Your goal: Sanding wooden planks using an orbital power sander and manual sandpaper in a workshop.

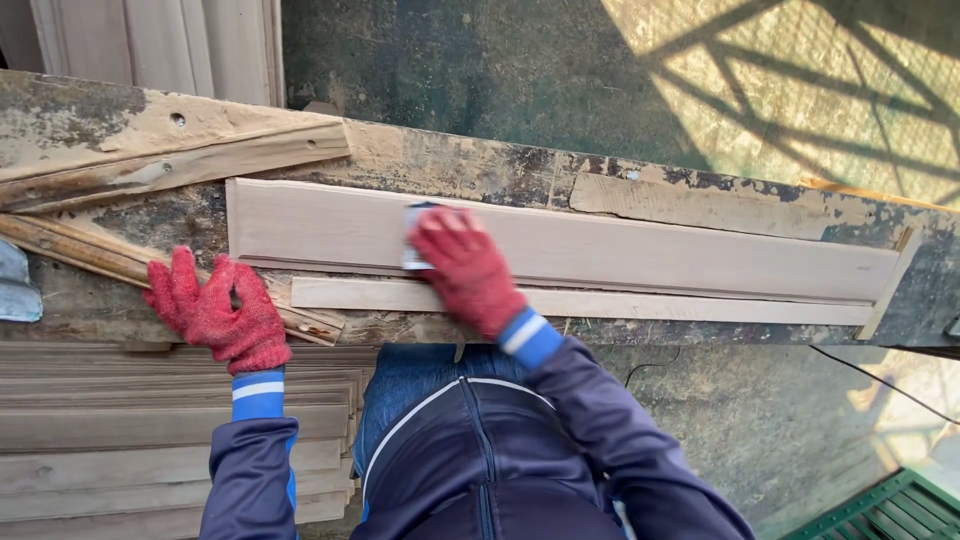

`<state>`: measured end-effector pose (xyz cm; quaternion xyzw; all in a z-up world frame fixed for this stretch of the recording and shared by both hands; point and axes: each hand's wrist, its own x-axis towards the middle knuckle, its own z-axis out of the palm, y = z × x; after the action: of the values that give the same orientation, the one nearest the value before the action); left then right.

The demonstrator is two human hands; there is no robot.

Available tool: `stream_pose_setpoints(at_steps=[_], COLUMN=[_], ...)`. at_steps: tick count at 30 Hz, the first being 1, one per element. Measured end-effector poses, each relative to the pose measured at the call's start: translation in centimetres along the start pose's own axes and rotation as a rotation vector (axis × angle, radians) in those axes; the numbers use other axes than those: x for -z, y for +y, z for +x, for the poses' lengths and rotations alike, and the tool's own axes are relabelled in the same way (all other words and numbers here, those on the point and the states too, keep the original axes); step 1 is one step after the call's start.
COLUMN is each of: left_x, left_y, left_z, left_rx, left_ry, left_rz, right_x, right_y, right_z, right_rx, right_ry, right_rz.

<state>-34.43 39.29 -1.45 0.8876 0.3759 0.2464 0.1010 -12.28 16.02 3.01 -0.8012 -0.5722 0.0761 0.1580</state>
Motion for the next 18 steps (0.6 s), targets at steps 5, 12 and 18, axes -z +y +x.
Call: stream_pose_setpoints(at_steps=[5,12,18], left_x=[0.1,-0.4,-0.3], left_y=[0.4,0.0,-0.3], left_z=[0.1,-0.2,-0.5], left_rx=[0.035,0.080,0.008], left_ry=[0.020,0.034,0.047], left_rz=[-0.048,-0.058,-0.008], right_x=[5.3,2.8,-1.2], right_y=[8.2,2.7,-2.9], right_z=[-15.0,-6.9,1.1], right_rx=[-0.468,-0.524,-0.071], right_ry=[0.186,0.399,0.026], right_rz=[-0.107,0.000,0.048])
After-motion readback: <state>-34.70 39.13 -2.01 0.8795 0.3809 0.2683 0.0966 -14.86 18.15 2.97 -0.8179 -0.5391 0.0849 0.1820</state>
